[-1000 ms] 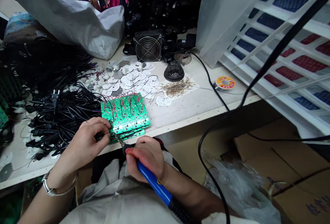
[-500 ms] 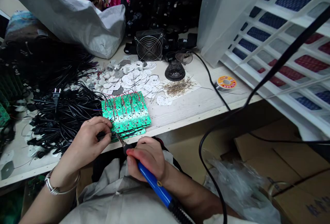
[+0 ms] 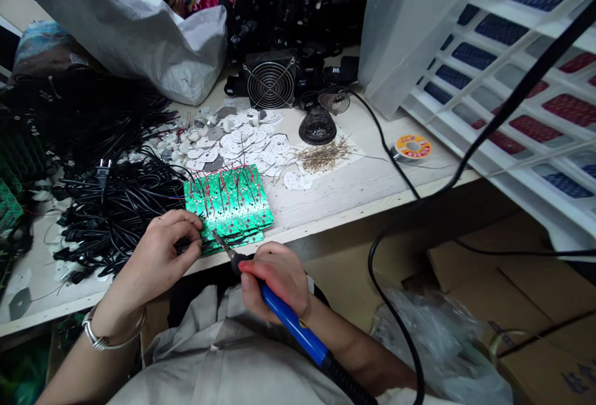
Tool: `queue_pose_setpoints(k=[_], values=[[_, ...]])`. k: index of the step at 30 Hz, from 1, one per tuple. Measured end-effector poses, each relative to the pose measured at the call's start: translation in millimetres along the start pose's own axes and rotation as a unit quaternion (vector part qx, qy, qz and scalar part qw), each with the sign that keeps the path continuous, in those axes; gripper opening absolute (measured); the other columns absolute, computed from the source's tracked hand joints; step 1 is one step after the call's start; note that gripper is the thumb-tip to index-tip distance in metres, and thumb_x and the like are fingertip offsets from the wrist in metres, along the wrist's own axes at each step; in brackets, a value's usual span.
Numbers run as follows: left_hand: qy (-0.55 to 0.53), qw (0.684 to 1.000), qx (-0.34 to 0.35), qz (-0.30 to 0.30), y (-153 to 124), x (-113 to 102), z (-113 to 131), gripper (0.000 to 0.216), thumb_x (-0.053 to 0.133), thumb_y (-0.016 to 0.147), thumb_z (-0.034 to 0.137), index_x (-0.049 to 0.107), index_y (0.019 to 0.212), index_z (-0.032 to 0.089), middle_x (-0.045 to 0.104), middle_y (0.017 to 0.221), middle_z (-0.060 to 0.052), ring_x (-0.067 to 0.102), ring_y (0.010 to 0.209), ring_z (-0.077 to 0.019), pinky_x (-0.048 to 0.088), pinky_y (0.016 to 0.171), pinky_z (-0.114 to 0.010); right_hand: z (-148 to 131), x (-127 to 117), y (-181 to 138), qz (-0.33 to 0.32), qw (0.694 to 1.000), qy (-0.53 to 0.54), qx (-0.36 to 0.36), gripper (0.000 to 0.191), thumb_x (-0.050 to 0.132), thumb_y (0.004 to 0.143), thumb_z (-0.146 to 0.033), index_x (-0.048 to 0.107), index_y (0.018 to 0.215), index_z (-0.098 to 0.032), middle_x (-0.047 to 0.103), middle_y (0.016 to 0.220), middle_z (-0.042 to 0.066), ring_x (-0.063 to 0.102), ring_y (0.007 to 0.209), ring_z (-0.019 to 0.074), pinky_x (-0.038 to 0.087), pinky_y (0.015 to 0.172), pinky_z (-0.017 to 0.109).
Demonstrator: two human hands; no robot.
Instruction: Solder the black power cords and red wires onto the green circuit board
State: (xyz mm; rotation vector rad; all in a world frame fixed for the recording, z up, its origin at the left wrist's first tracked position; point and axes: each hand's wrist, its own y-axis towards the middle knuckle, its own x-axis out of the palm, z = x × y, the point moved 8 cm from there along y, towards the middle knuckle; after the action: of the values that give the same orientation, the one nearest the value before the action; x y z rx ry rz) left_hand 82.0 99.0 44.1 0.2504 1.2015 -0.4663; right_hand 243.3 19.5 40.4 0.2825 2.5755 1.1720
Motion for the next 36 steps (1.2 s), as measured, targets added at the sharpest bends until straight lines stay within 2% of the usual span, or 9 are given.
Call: queue_pose_setpoints(k=[12,20,27,36], values=[[-0.005,1.0,0.0,0.0,0.1,-1.1,1.9,0.013,0.051,0.075,0.011,0.056,0.065,0.018,0.065,0.092,-0.004,0.057,0.088,-0.0197,0.041,0.083,-0.038,-2.2,4.5,1.2,-0.016,1.0,0.008,-0.006,0.031,0.049,0.078,-0.008,0.057,0.104,-0.023,0.061,0.058,-0.004,0.058,0.048,0.0139,0.058,0.054,0.029],[-0.04,0.999,0.0,-0.009,4.0,-3.9,0.4,0.015,0.049,0.078,0.012,0.055,0.066,0.019,0.065,0.088,-0.003,0.058,0.085,-0.0181,0.044,0.078,-0.034,1.4,0.9,-1.1,0.015,1.0,-0.018,0.015,0.027,0.05,0.08,-0.011,0.059,0.101,-0.024,0.065,0.062,-0.002,0.061,0.053,0.0148,0.058,0.057,0.029],[-0.001,0.999,-0.001,-0.035,7.1,0.2,0.2,0.015,0.05,0.077,0.01,0.055,0.066,0.018,0.064,0.085,-0.003,0.056,0.084,-0.0186,0.045,0.079,-0.034,-1.5,6.6,5.3,0.006,1.0,-0.017,-0.007,0.02,0.05,0.08,-0.01,0.057,0.096,-0.019,0.065,0.06,-0.001,0.06,0.051,0.013,0.056,0.054,0.027],[0.043,0.999,-0.001,-0.024,6.1,4.1,2.0,0.014,0.047,0.079,0.012,0.056,0.071,0.017,0.062,0.084,-0.005,0.056,0.085,-0.0197,0.045,0.082,-0.036,-4.6,14.0,6.4,-0.027,0.999,-0.003,-0.044,0.022,0.049,0.078,-0.007,0.055,0.097,-0.017,0.062,0.056,-0.001,0.057,0.046,0.0122,0.056,0.052,0.026]])
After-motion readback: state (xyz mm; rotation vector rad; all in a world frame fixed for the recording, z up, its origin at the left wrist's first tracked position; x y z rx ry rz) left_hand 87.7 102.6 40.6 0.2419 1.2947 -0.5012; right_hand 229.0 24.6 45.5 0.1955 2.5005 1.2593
